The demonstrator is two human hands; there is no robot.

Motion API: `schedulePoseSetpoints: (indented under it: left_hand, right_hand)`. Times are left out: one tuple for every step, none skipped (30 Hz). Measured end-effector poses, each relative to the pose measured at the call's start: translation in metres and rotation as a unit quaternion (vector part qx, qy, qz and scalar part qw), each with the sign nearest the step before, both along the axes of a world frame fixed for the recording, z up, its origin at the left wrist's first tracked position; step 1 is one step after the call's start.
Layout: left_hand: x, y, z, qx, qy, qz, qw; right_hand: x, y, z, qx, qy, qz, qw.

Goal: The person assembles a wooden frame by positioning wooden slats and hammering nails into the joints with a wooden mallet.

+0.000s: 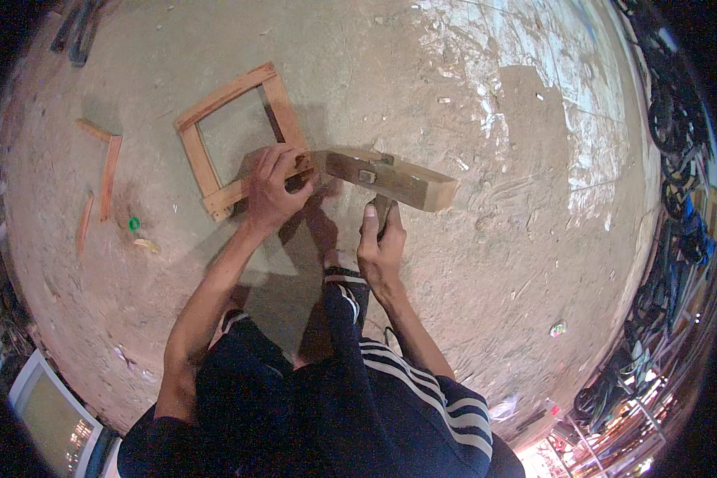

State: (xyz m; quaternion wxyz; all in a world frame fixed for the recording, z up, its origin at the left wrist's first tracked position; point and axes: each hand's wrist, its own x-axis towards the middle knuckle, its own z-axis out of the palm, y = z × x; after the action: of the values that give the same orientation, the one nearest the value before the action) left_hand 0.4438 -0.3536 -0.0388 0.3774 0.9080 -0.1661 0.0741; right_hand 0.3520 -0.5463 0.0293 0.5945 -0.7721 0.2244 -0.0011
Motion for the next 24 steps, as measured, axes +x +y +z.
schedulePoseSetpoints:
  left_hand:
    - [-0.002,-0.003,-0.003,-0.001,-0.009,0.007,1.0]
    - [-0.003,-0.005,-0.005,-0.002,-0.019,0.016,1.0]
    - [-0.003,-0.004,-0.006,-0.006,-0.013,0.02,1.0]
    - [-0.003,-0.004,-0.008,-0.01,-0.007,0.023,1.0]
    - [-0.002,-0.002,-0.009,-0.015,-0.005,0.024,1.0]
    - [-0.001,-0.001,-0.01,-0.015,-0.002,0.019,1.0]
    - [0.001,0.001,-0.011,-0.017,-0.003,0.013,1.0]
    - [0.002,0.003,-0.011,-0.019,-0.003,0.006,1.0]
    - [0.003,0.004,-0.011,-0.022,0.004,0.003,1.0]
    - [0.003,0.004,-0.01,-0.025,0.011,0.0,1.0]
    - [0.004,0.005,-0.01,-0.028,0.019,-0.003,0.999]
    - [0.004,0.005,-0.009,-0.036,0.015,-0.004,0.999]
    - [0.004,0.006,-0.008,-0.044,0.011,-0.004,0.999]
    - [0.004,0.007,-0.007,-0.051,0.007,-0.003,0.999]
    - [0.004,0.008,-0.007,-0.059,0.033,-0.004,0.998]
    - [0.005,0.009,-0.006,-0.067,0.059,-0.004,0.996]
    - [0.005,0.01,-0.006,-0.075,0.086,-0.004,0.994]
    - [0.005,0.011,-0.006,-0.071,0.082,-0.001,0.994]
    - [0.005,0.011,-0.006,-0.067,0.079,0.001,0.995]
    - [0.007,0.012,-0.007,-0.066,0.074,-0.002,0.995]
    - [0.007,0.012,-0.007,-0.061,0.074,-0.001,0.995]
    - [0.008,0.013,-0.007,-0.058,0.072,-0.005,0.996]
    - [0.008,0.012,-0.007,-0.056,0.068,-0.003,0.996]
    - [0.008,0.012,-0.006,-0.056,0.063,0.004,0.996]
  right_hand:
    - [0.0,0.001,0.002,-0.01,0.004,0.01,1.0]
    - [-0.001,0.001,0.003,-0.016,0.007,0.017,1.0]
    - [-0.001,0.002,0.005,-0.022,0.01,0.023,0.999]
    - [-0.001,0.003,0.006,-0.027,0.013,0.029,0.999]
    - [-0.002,0.004,0.008,-0.029,0.016,0.032,0.999]
    - [-0.002,0.004,0.009,-0.032,0.019,0.035,0.999]
    - [-0.002,0.004,0.01,-0.038,0.022,0.039,0.998]
    - [-0.002,0.004,0.01,-0.037,0.023,0.04,0.998]
    - [-0.002,0.004,0.011,-0.038,0.024,0.041,0.998]
    - [-0.001,0.004,0.011,-0.039,0.026,0.042,0.998]
    - [-0.001,0.003,0.011,-0.052,0.023,0.047,0.997]
    - [0.0,0.003,0.012,-0.065,0.02,0.052,0.996]
    - [0.001,0.002,0.012,-0.078,0.016,0.058,0.995]
    - [0.001,0.002,0.013,-0.095,0.021,0.069,0.993]
    - [0.002,0.002,0.013,-0.113,0.025,0.08,0.99]
    - [0.002,0.003,0.015,-0.127,0.025,0.09,0.988]
    - [0.003,0.003,0.016,-0.14,0.021,0.1,0.985]
    - [0.003,0.004,0.017,-0.15,0.015,0.107,0.983]
    - [0.003,0.005,0.018,-0.157,0.01,0.114,0.981]
    - [0.004,0.006,0.019,-0.163,-0.002,0.12,0.979]
    - [0.005,0.006,0.021,-0.167,-0.011,0.126,0.978]
    - [0.007,0.007,0.021,-0.168,-0.017,0.135,0.976]
    - [0.008,0.007,0.022,-0.172,-0.002,0.147,0.974]
    - [0.01,0.006,0.023,-0.172,0.018,0.161,0.972]
